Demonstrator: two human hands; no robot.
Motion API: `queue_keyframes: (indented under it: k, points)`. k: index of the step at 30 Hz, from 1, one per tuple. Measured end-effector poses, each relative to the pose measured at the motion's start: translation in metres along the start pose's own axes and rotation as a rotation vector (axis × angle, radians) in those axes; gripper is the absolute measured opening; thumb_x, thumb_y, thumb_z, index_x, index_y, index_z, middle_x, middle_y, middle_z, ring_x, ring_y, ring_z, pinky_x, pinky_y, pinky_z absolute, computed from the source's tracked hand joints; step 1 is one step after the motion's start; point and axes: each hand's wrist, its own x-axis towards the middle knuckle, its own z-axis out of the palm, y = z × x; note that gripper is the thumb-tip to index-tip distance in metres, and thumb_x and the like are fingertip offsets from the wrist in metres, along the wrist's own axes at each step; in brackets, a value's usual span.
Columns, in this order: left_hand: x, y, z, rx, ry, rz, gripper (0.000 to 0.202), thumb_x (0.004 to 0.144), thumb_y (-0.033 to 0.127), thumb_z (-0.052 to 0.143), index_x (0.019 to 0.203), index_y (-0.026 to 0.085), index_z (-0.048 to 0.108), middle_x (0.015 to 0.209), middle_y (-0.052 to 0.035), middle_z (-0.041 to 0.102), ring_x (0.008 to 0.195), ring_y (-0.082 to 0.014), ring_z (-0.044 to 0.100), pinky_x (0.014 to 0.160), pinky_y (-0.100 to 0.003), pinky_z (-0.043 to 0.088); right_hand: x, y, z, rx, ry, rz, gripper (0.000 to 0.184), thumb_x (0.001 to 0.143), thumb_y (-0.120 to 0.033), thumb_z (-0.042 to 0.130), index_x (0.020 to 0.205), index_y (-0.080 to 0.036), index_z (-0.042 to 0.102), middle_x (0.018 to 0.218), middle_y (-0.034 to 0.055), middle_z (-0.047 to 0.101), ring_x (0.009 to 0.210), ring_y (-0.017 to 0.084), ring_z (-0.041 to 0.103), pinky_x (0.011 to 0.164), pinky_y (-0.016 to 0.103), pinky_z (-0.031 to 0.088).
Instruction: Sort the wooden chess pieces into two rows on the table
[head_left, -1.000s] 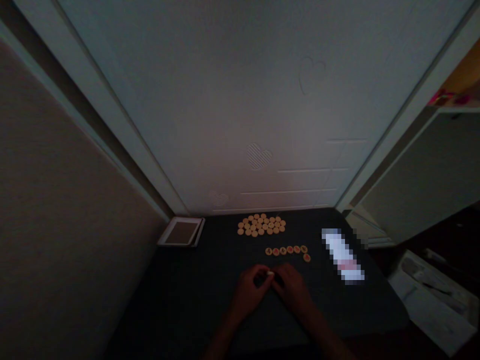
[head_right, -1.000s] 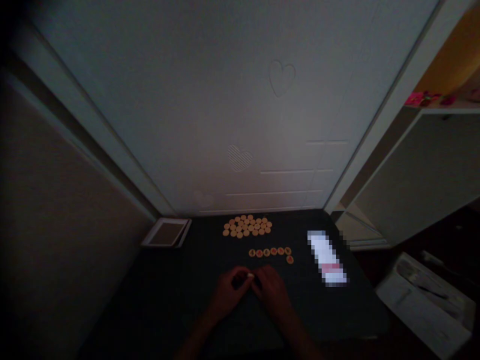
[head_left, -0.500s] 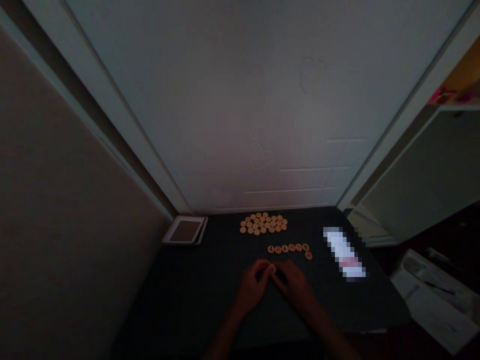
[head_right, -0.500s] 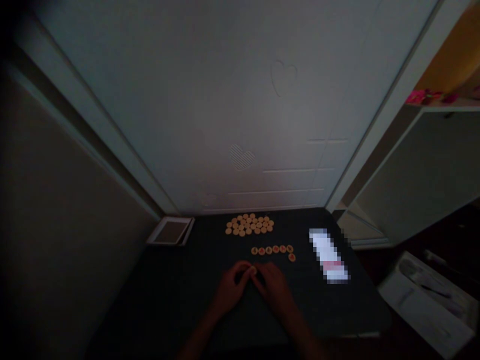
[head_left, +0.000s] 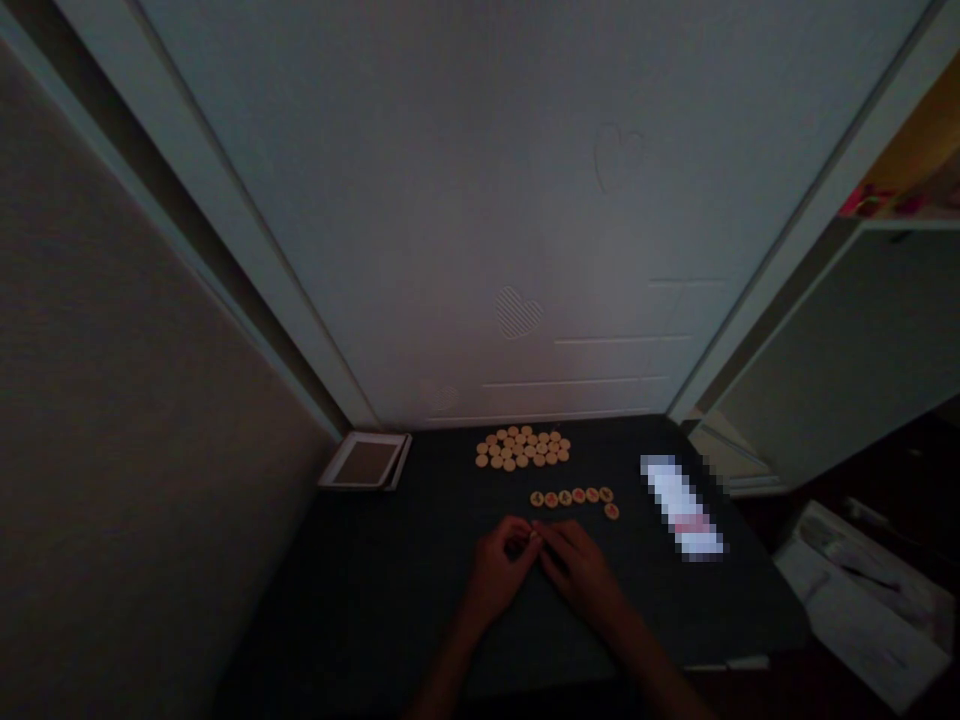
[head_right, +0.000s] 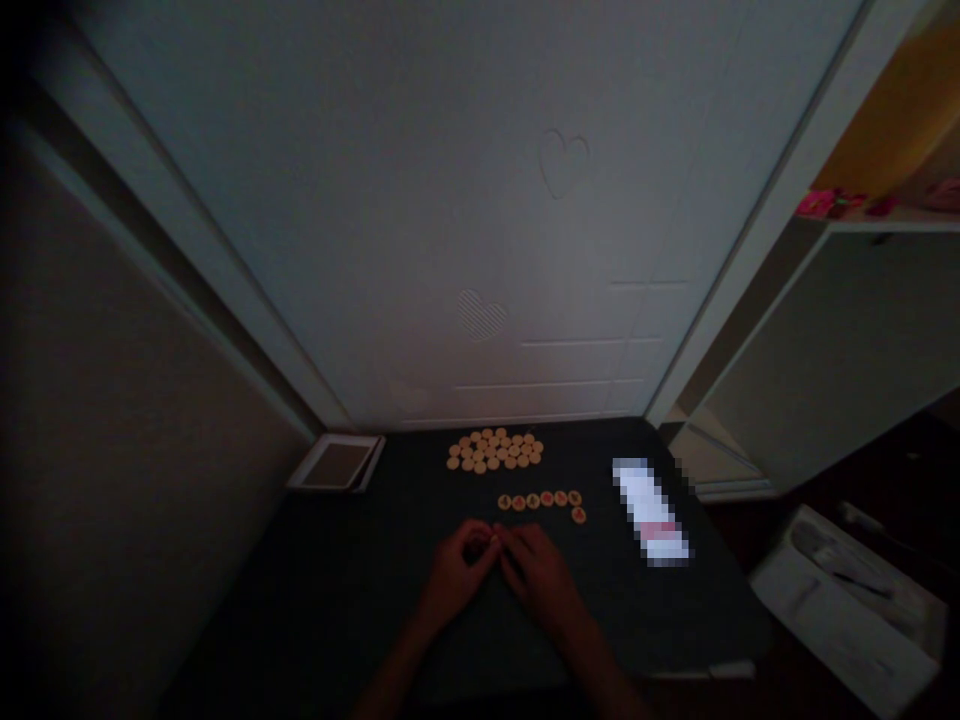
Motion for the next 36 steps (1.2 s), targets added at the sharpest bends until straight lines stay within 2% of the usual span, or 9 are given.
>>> queue_keyframes:
  k: [3, 8, 12, 15, 19, 22, 25, 30, 36]
  points:
    - [0.0, 0.002, -0.001, -0.019, -0.02, 0.01, 0.016, 0.09, 0.038, 0.063, 0.092, 0.022, 0.067, 0.085, -0.002, 0.076, 0.079, -0.0183, 0.072, 0.075, -0.029, 0.057, -0.001, 0.002, 0.002, 0.001, 0.006, 0.005, 0.046, 0.095, -0.021, 0.059, 0.141, -0.027, 0.053, 0.106, 0.0084, 0.071, 0.095, 0.022, 0.069, 0.084, 0.038, 0.061]
    - [-0.001, 0.003, -0.002, -0.1, -0.036, 0.029, 0.016, 0.094, 0.036, 0.059, 0.094, 0.023, 0.068, 0.09, -0.0021, 0.078, 0.086, -0.0183, 0.074, 0.08, -0.029, 0.057, -0.001, 0.004, 0.006, -0.019, 0.034, 0.044, 0.03, 0.097, -0.025, 0.058, 0.127, -0.024, 0.062, 0.107, 0.0096, 0.071, 0.098, 0.024, 0.068, 0.086, 0.039, 0.061]
    - [-0.001, -0.001, -0.001, -0.09, -0.044, 0.05, 0.018, 0.096, 0.034, 0.054, 0.099, 0.022, 0.067, 0.093, -0.0032, 0.077, 0.088, -0.0187, 0.073, 0.081, -0.029, 0.057, 0.0, 0.002, 0.005, -0.028, 0.053, 0.03, 0.04, 0.096, -0.021, 0.058, 0.136, -0.024, 0.057, 0.109, 0.0103, 0.07, 0.1, 0.024, 0.068, 0.087, 0.039, 0.06]
    - [-0.002, -0.004, -0.001, 0.017, -0.015, 0.089, 0.019, 0.097, 0.033, 0.052, 0.103, 0.022, 0.067, 0.098, -0.0051, 0.076, 0.091, -0.0206, 0.072, 0.083, -0.033, 0.057, 0.002, 0.001, 0.002, -0.042, 0.07, 0.038, 0.048, 0.095, -0.018, 0.057, 0.142, -0.025, 0.053, 0.11, 0.0109, 0.069, 0.101, 0.024, 0.067, 0.087, 0.039, 0.06]
    - [0.002, -0.011, 0.001, 0.22, 0.078, 0.237, 0.024, 0.098, 0.026, 0.049, 0.116, 0.023, 0.064, 0.119, -0.008, 0.07, 0.114, -0.0241, 0.063, 0.102, -0.044, 0.05, 0.004, 0.002, 0.001, -0.035, 0.124, 0.046, 0.047, 0.094, -0.015, 0.055, 0.14, -0.026, 0.055, 0.112, 0.0108, 0.068, 0.104, 0.024, 0.067, 0.09, 0.04, 0.06]
    - [0.009, -0.017, 0.004, 0.365, 0.087, 0.324, 0.033, 0.099, 0.02, 0.044, 0.128, 0.024, 0.059, 0.135, -0.0069, 0.063, 0.131, -0.0242, 0.053, 0.112, -0.049, 0.041, 0.004, 0.004, 0.001, -0.027, 0.162, 0.061, 0.045, 0.095, -0.015, 0.053, 0.138, -0.027, 0.058, 0.112, 0.0104, 0.068, 0.103, 0.023, 0.067, 0.09, 0.039, 0.06]
    - [0.017, -0.022, 0.007, 0.496, 0.067, 0.353, 0.041, 0.099, 0.016, 0.041, 0.138, 0.025, 0.052, 0.146, -0.0063, 0.055, 0.14, -0.0234, 0.044, 0.116, -0.05, 0.036, 0.004, 0.006, 0.001, -0.019, 0.18, 0.088, 0.04, 0.096, -0.016, 0.052, 0.134, -0.026, 0.061, 0.113, 0.0107, 0.068, 0.104, 0.023, 0.067, 0.09, 0.04, 0.06]
    - [0.02, -0.023, 0.009, 0.621, -0.002, 0.37, 0.046, 0.099, 0.015, 0.04, 0.144, 0.026, 0.047, 0.151, -0.0055, 0.051, 0.143, -0.0226, 0.041, 0.119, -0.052, 0.029, 0.004, 0.007, 0.001, 0.015, 0.193, 0.115, 0.033, 0.098, -0.019, 0.051, 0.128, -0.025, 0.065, 0.112, 0.01, 0.07, 0.104, 0.023, 0.067, 0.093, 0.04, 0.059]
    - [0.015, -0.022, 0.01, 0.616, 0.006, 0.369, 0.045, 0.099, 0.017, 0.043, 0.143, 0.026, 0.048, 0.147, -0.0057, 0.055, 0.141, -0.0227, 0.044, 0.119, -0.053, 0.029, 0.004, 0.01, 0.002, 0.027, 0.216, 0.118, 0.024, 0.098, -0.024, 0.054, 0.117, -0.024, 0.069, 0.108, 0.0089, 0.074, 0.103, 0.023, 0.07, 0.092, 0.041, 0.059]
